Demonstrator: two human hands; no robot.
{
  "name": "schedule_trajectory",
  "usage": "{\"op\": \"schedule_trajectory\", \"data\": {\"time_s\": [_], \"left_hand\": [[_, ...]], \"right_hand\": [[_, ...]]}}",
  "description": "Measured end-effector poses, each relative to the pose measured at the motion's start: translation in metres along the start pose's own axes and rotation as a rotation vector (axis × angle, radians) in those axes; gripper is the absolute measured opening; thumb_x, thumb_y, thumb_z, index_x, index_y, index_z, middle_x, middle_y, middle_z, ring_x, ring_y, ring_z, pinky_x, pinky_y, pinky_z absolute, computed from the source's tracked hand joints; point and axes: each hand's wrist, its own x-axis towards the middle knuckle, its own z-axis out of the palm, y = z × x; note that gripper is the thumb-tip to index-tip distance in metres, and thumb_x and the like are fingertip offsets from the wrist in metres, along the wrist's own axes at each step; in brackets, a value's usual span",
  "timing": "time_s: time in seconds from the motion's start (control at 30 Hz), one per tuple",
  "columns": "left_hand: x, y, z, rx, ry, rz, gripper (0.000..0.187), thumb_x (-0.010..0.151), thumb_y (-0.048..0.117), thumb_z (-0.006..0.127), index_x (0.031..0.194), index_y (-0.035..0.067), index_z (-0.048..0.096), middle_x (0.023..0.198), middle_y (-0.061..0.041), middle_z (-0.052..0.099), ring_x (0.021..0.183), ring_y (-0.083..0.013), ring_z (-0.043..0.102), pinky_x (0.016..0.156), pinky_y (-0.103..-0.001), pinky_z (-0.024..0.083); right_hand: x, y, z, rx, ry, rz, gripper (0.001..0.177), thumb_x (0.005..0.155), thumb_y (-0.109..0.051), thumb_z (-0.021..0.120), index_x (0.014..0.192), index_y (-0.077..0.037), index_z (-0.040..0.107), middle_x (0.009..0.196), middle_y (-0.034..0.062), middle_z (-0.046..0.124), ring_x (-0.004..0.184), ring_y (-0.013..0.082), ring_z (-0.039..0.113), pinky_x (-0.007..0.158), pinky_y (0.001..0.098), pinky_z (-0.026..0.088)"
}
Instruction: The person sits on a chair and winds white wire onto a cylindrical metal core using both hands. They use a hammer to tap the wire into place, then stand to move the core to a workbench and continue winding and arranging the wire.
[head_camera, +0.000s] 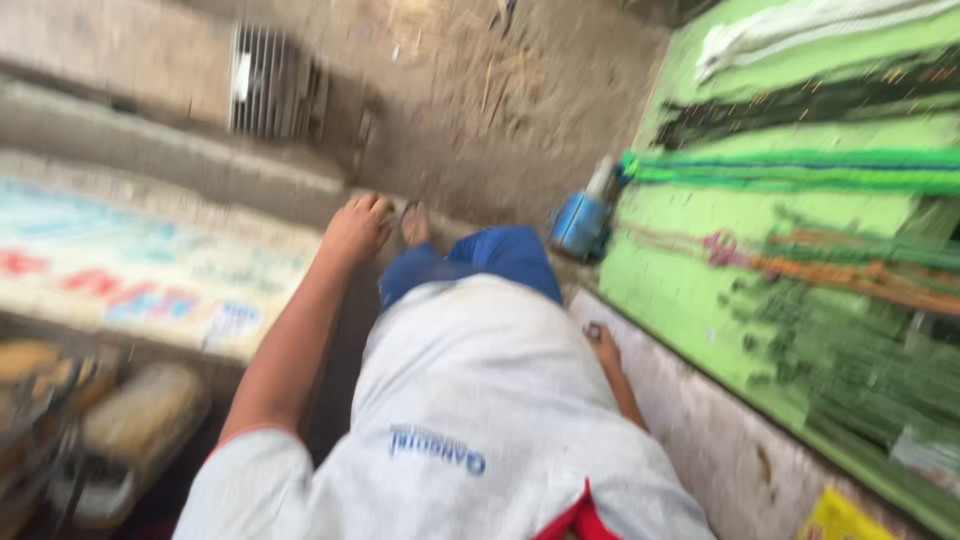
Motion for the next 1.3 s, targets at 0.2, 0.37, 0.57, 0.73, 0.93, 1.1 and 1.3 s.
{"op": "schedule_trajectory", "data": {"time_s": [0.2, 0.37, 0.57, 0.73, 0.93, 1.1, 1.3], "left_hand": [[0.115, 0.009, -0.007, -0.033, 0.095, -0.116, 0.032, 0.093, 0.022, 0.07, 0.121, 0.009, 0.064, 0.114, -0.017, 0.065, 0.108, -0.039, 0.061, 0.093, -0.05, 0.051], [0.199, 0.011, 0.064, -0.101, 0.182, -0.278, 0.035, 0.094, 0.021, 0.07, 0.125, 0.007, 0.063, 0.12, -0.018, 0.064, 0.113, -0.0407, 0.06, 0.095, -0.05, 0.05], [0.327, 0.064, 0.133, -0.188, 0.198, -0.349, 0.029, 0.097, 0.019, 0.069, 0.123, 0.008, 0.063, 0.12, -0.018, 0.063, 0.113, -0.04, 0.06, 0.095, -0.049, 0.05], [0.472, 0.055, 0.162, -0.274, 0.245, -0.322, 0.031, 0.091, 0.018, 0.069, 0.121, 0.012, 0.065, 0.114, -0.016, 0.063, 0.109, -0.0382, 0.059, 0.094, -0.048, 0.05], [0.652, -0.011, 0.241, -0.159, 0.148, -0.3, 0.031, 0.091, 0.015, 0.069, 0.122, 0.014, 0.062, 0.119, -0.014, 0.062, 0.116, -0.0371, 0.06, 0.098, -0.047, 0.051], [0.802, -0.086, 0.347, 0.149, 0.161, -0.216, 0.057, 0.083, 0.015, 0.07, 0.138, 0.004, 0.059, 0.123, -0.019, 0.06, 0.113, -0.0398, 0.058, 0.09, -0.047, 0.054], [0.939, -0.154, 0.496, 0.096, -0.045, -0.29, 0.034, 0.096, 0.021, 0.069, 0.128, 0.011, 0.062, 0.118, -0.013, 0.061, 0.114, -0.0362, 0.059, 0.088, -0.05, 0.053]], "right_hand": [[0.109, -0.047, -0.095, 0.083, -0.012, 0.014, 0.059, 0.095, -0.05, 0.06, 0.144, -0.02, 0.055, 0.113, 0.0138, 0.077, 0.102, 0.0292, 0.076, 0.097, 0.0419, 0.053], [0.281, -0.118, -0.213, -0.044, 0.246, -0.36, 0.055, 0.097, -0.048, 0.062, 0.142, -0.016, 0.056, 0.114, 0.016, 0.075, 0.104, 0.0348, 0.072, 0.092, 0.0463, 0.055], [0.461, -0.235, -0.354, -0.278, 0.225, -0.698, 0.052, 0.097, -0.042, 0.065, 0.139, -0.013, 0.056, 0.117, 0.018, 0.071, 0.107, 0.0375, 0.069, 0.093, 0.0488, 0.052], [0.617, -0.347, -0.426, -0.477, 0.272, -0.732, 0.051, 0.097, -0.039, 0.064, 0.14, -0.014, 0.056, 0.117, 0.0197, 0.069, 0.11, 0.0397, 0.065, 0.094, 0.0503, 0.051], [0.802, -0.43, -0.441, -0.662, 0.279, -0.664, 0.054, 0.097, -0.038, 0.063, 0.14, -0.007, 0.053, 0.133, 0.0254, 0.059, 0.12, 0.0456, 0.056, 0.099, 0.0535, 0.047], [0.974, -0.463, -0.398, -0.684, 0.272, -0.755, 0.055, 0.104, -0.038, 0.06, 0.143, -0.001, 0.051, 0.138, 0.0298, 0.056, 0.127, 0.0482, 0.053, 0.108, 0.0542, 0.045], [1.19, -0.516, -0.363, -0.997, 0.283, -0.614, 0.049, 0.104, -0.022, 0.059, 0.148, -0.002, 0.05, 0.149, 0.0269, 0.052, 0.135, 0.0429, 0.053, 0.114, 0.0488, 0.047]]}}
